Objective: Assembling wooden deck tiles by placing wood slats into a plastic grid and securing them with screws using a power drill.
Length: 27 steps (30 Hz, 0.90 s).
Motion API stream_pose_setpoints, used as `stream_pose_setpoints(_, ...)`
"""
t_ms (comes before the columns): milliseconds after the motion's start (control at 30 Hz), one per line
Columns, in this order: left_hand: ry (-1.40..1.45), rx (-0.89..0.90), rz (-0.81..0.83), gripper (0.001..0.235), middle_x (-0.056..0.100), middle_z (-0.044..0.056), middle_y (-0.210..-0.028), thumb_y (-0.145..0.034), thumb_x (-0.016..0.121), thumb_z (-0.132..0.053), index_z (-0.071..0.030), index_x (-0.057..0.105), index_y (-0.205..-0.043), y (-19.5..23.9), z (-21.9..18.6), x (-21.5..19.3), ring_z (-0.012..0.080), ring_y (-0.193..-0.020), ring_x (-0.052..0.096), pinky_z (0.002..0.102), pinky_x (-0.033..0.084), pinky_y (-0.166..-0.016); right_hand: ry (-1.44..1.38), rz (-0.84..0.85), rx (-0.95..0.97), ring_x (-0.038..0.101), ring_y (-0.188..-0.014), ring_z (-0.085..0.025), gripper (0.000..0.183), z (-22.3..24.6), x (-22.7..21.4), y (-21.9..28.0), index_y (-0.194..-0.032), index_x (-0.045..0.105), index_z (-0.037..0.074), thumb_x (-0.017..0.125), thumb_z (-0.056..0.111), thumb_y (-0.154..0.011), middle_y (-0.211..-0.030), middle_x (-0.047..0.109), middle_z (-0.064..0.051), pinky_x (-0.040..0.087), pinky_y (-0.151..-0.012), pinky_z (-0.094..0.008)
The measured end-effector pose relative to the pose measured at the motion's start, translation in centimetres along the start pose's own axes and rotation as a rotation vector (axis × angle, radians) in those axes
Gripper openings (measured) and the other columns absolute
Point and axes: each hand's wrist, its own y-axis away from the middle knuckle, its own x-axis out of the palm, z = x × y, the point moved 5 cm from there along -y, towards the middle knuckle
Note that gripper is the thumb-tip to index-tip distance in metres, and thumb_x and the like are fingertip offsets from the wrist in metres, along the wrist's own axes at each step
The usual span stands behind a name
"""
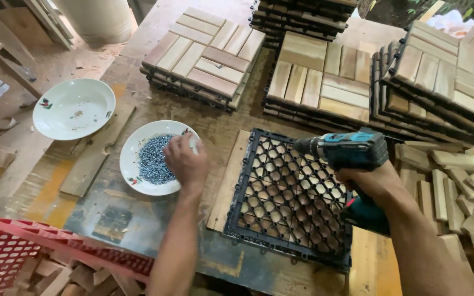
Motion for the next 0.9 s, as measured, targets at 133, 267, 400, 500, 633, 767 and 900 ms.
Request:
stream_pose_setpoints(133,-0.26,-0.456,0.341,0.048,0.054,0.01,-0.133,-0.091,0.067,-0.044,-0.016,0.068,-0.129,-0.4,7.4,-2.0,0.0332,-0.125,0.044,0.053,0.036,-0.101,0.008,-0.033,0.105,0.06,-0.076,-0.029,0.02,-1.3,0.0,0.8,-0.094,0.07,0.005,0.08,0.003,-0.078,-0.084,0.069,-0.016,0.046,-0.078,-0.044)
stream_pose_setpoints(267,-0.176,-0.408,0.364,0.017,0.068,0.007,-0.115,-0.089,0.076,-0.037,-0.022,0.079,-0.097,-0.7,8.0,-2.4,0.0325,-0.113,0.056,0.049,0.039,-0.099,-0.052,-0.07,0.067,0.057,-0.065,-0.027,0.015,-2.8,-0.1,0.3,-0.084,0.069,0.004,0.081,0.003,-0.073,-0.073,0.066,-0.015,0.046,-0.066,-0.041)
stream_pose_setpoints(400,-0.097,-0.277,0.235,0.015,0.072,0.01,-0.105,-0.093,0.071,-0.03,-0.017,0.078,-0.095,-0.8,7.9,-2.9,0.0341,-0.107,0.061,0.051,0.04,-0.097,-0.28,-0.061,0.028,0.056,-0.065,-0.027,0.028,-3.7,-0.3,-0.2,-0.093,0.071,0.0,0.076,-0.012,-0.069,-0.074,0.065,-0.018,0.046,-0.063,-0.039)
stream_pose_setpoints(500,-0.021,-0.237,0.164,0.018,0.074,0.011,-0.097,-0.1,0.066,-0.025,-0.01,0.074,-0.094,-0.5,7.5,-3.7,0.0353,-0.092,0.064,0.051,0.046,-0.086,-0.19,-0.029,0.015,0.055,-0.064,-0.027,0.016,-4.9,-0.4,0.0,-0.077,0.063,0.004,0.075,-0.007,-0.074,-0.071,0.063,-0.015,0.046,-0.066,-0.041)
stream_pose_setpoints(633,0.024,-0.255,0.018,0.017,0.072,0.014,-0.093,-0.103,0.06,-0.022,-0.007,0.067,-0.098,-1.2,7.3,-3.3,0.0392,-0.088,0.065,0.054,0.047,-0.078,-0.145,-0.108,0.127,0.059,-0.076,-0.028,0.028,-5.7,-1.2,1.1,-0.098,0.07,0.009,0.079,0.005,-0.072,-0.082,0.068,-0.015,0.045,-0.074,-0.041)
stream_pose_setpoints(767,0.117,-0.266,-0.117,0.007,0.07,0.007,-0.076,-0.092,0.064,-0.009,-0.011,0.062,-0.086,-1.1,5.1,-3.7,0.0344,-0.072,0.066,0.052,0.049,-0.069,-0.103,-0.049,0.225,0.062,-0.081,-0.031,0.023,-5.7,-1.0,3.2,-0.105,0.07,0.008,0.077,0.012,-0.084,-0.09,0.07,-0.017,0.047,-0.083,-0.044)
stream_pose_setpoints(900,0.61,-0.582,0.194,0.02,0.079,0.007,-0.092,-0.095,0.068,-0.025,-0.01,0.075,-0.106,1.4,-4.4,-1.6,0.0152,-0.083,0.075,0.028,0.06,-0.075,-0.226,-0.057,0.095,0.066,-0.074,-0.033,0.023,-8.9,0.0,1.1,-0.098,0.072,0.003,0.081,0.003,-0.076,-0.081,0.073,-0.019,0.05,-0.082,-0.044)
